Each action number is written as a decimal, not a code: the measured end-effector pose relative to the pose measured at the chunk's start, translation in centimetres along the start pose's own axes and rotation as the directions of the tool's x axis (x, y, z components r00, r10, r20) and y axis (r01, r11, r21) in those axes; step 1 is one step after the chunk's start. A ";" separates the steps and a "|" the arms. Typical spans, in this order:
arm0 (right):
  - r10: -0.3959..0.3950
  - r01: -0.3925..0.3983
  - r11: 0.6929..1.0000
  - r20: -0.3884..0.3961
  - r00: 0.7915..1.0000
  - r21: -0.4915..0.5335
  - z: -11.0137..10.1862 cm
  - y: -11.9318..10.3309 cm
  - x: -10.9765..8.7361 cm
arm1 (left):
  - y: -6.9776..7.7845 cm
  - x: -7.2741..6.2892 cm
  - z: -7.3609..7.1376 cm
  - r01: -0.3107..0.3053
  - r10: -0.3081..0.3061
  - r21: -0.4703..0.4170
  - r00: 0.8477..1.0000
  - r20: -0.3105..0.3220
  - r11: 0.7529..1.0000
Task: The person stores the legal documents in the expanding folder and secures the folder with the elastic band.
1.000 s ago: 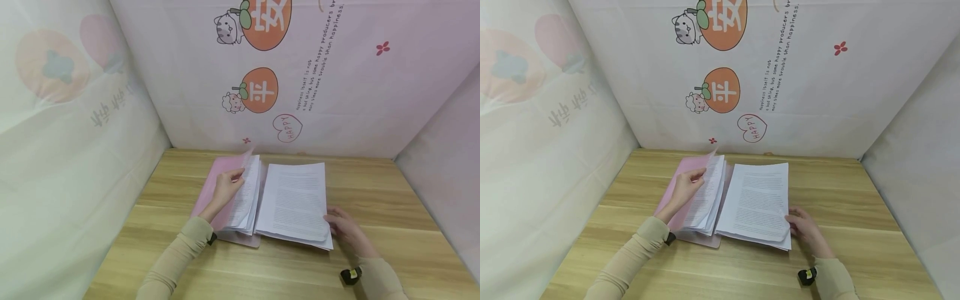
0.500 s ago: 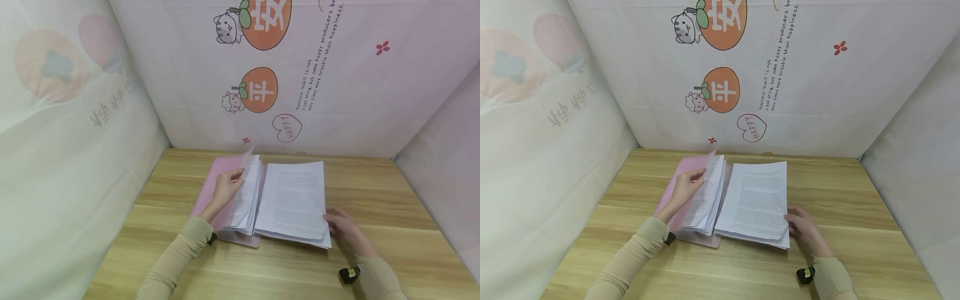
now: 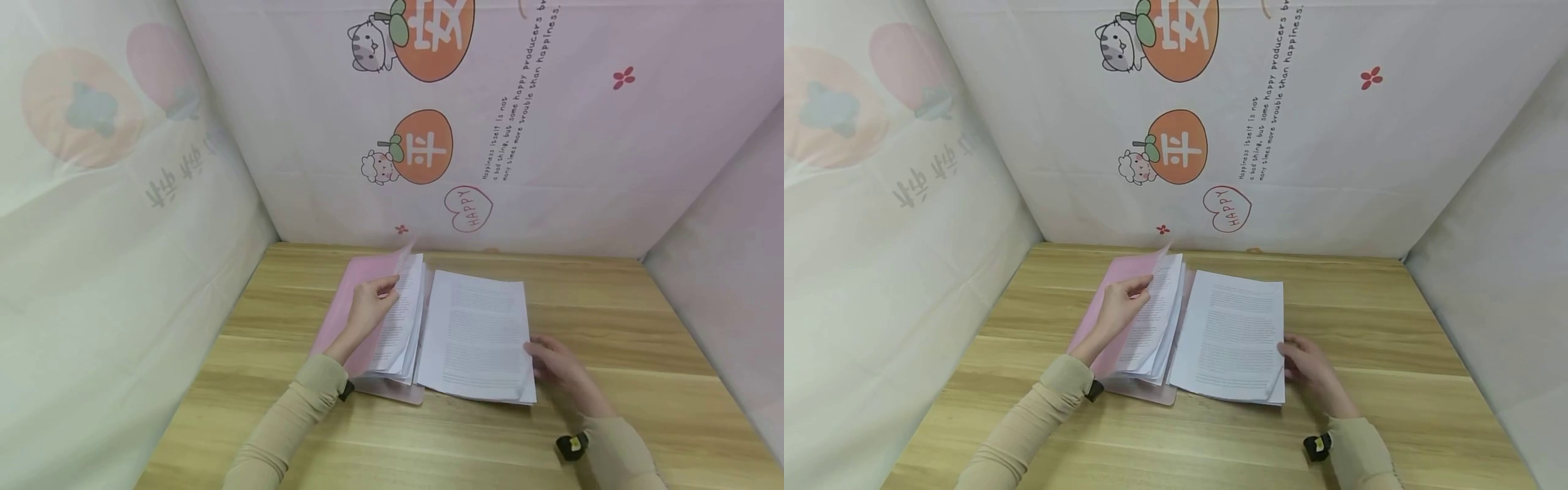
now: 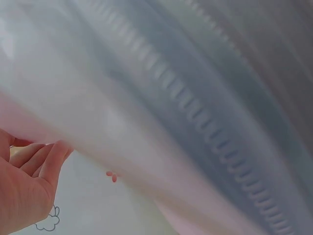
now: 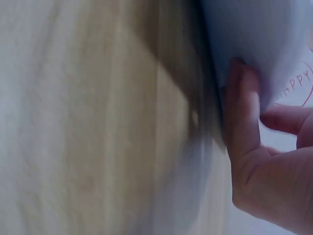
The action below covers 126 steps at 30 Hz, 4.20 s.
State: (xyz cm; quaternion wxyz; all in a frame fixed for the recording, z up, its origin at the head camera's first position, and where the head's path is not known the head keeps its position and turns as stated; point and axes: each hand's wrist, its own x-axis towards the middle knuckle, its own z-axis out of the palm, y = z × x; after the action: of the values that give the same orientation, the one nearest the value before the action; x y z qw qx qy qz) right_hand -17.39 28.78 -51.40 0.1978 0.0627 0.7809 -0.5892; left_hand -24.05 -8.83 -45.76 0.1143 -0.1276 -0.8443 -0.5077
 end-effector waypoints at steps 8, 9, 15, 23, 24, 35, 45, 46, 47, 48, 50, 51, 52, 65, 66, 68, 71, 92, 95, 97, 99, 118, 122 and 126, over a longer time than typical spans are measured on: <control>-0.038 0.042 0.997 0.065 0.997 -0.061 0.0 -0.3 -0.3 | -0.2 0.1 0.0 0.001 -0.001 -0.019 1.000 0.002 1.000; -0.043 0.046 0.997 0.057 0.997 -0.062 0.0 -0.3 -0.3 | -0.3 0.1 0.0 0.000 0.000 -0.020 1.000 0.002 1.000; -0.039 0.039 0.999 -0.001 0.999 -0.035 -0.1 -0.8 -0.7 | -0.2 0.0 0.0 -0.004 0.004 -0.011 1.000 0.000 1.000; -0.078 0.078 0.997 0.005 0.997 0.026 -0.2 -1.3 -1.0 | -0.2 0.0 0.0 -0.007 0.006 -0.002 1.000 -0.006 1.000; -0.088 0.088 0.996 0.009 0.996 0.027 -0.2 -1.3 -1.0 | -0.2 0.0 0.0 -0.007 0.007 -0.004 1.000 -0.006 1.000; -0.130 0.131 0.990 -0.011 0.991 0.045 -0.7 -1.9 -1.4 | -0.2 0.0 0.1 -0.004 0.004 -0.003 1.000 -0.002 1.000; -0.138 0.138 0.990 0.004 0.990 0.023 -0.1 -2.0 -0.9 | -0.1 -0.1 0.1 0.007 -0.007 -0.017 1.000 0.000 1.000; -0.135 0.135 0.991 0.008 0.991 0.017 -0.1 -2.0 -0.8 | -0.1 -0.1 0.1 0.007 -0.007 -0.015 1.000 0.000 1.000; -0.129 0.129 0.992 0.005 0.992 0.011 0.0 -2.0 -0.7 | -0.1 -0.1 0.1 0.009 -0.009 -0.010 1.000 0.000 1.000; -0.124 0.124 0.992 0.006 0.992 0.003 0.0 -1.9 -0.6 | 0.0 -0.1 0.1 0.011 -0.011 -0.007 1.000 0.000 1.000; -0.118 0.118 0.993 0.005 0.993 -0.001 0.1 -1.8 -0.5 | 0.0 -0.1 0.0 0.016 -0.016 -0.004 1.000 0.005 1.000; -0.118 0.118 0.993 0.008 0.993 0.001 0.1 -1.7 -0.5 | 0.0 -0.1 0.0 0.017 -0.017 -0.004 1.000 0.006 1.000; -0.118 0.118 0.993 0.012 0.993 0.005 0.0 -1.6 -0.5 | 0.0 -0.1 0.0 0.018 -0.018 -0.004 1.000 0.007 1.000; -0.122 0.120 0.992 0.031 0.992 0.038 0.0 -1.7 -0.6 | 0.0 0.0 -0.1 0.016 -0.016 -0.024 1.000 0.009 1.000; -0.120 0.119 0.992 0.032 0.992 0.038 0.0 -1.7 -0.6 | 0.0 0.0 -0.1 0.016 -0.016 -0.021 1.000 0.007 1.000; -0.117 0.116 0.993 0.033 0.993 0.031 0.0 -1.8 -0.7 | 0.0 0.0 -0.1 0.016 -0.016 -0.011 1.000 0.002 1.000; -0.111 0.110 0.994 0.032 0.993 0.026 0.0 -2.0 -0.7 | 0.0 0.0 -0.1 0.015 -0.015 -0.002 1.000 -0.001 1.000; -0.157 0.157 0.988 0.075 0.985 0.003 -0.3 -1.2 -0.3 | -0.2 0.2 -0.4 -0.002 0.002 0.009 1.000 -0.003 1.000; -0.157 0.159 0.987 0.084 0.984 -0.019 -0.2 -1.3 -0.4 | -0.1 0.2 -0.6 -0.006 0.006 -0.002 1.000 -0.014 1.000; -0.153 0.155 0.988 0.081 0.985 -0.018 -0.2 -1.4 -0.5 | -0.1 0.2 -0.6 -0.009 0.009 -0.009 1.000 -0.016 1.000; -0.149 0.150 0.989 0.079 0.986 -0.013 -0.2 -1.3 -0.4 | -0.1 0.2 -0.6 -0.004 0.004 -0.016 1.000 -0.013 1.000; -0.153 0.153 0.988 0.073 0.985 0.017 0.2 -1.0 -0.8 | -0.2 0.2 -0.4 0.010 -0.010 -0.058 1.000 -0.008 0.998; -0.162 0.161 0.987 0.080 0.984 0.027 0.2 -0.9 -0.7 | -0.1 0.2 -0.4 0.012 -0.012 -0.060 1.000 -0.009 0.998; -0.148 0.148 0.989 0.069 0.987 0.007 0.0 -1.1 -0.7 | 0.0 0.2 -0.4 0.016 -0.017 -0.063 1.000 -0.008 0.998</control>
State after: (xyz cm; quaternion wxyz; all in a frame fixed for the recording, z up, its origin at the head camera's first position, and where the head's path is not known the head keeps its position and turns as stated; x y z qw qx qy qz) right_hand -17.12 28.54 -50.20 0.1805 -0.0157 0.7754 -0.6049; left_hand -24.21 -9.14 -45.53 0.1096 -0.1220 -0.8285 -0.5354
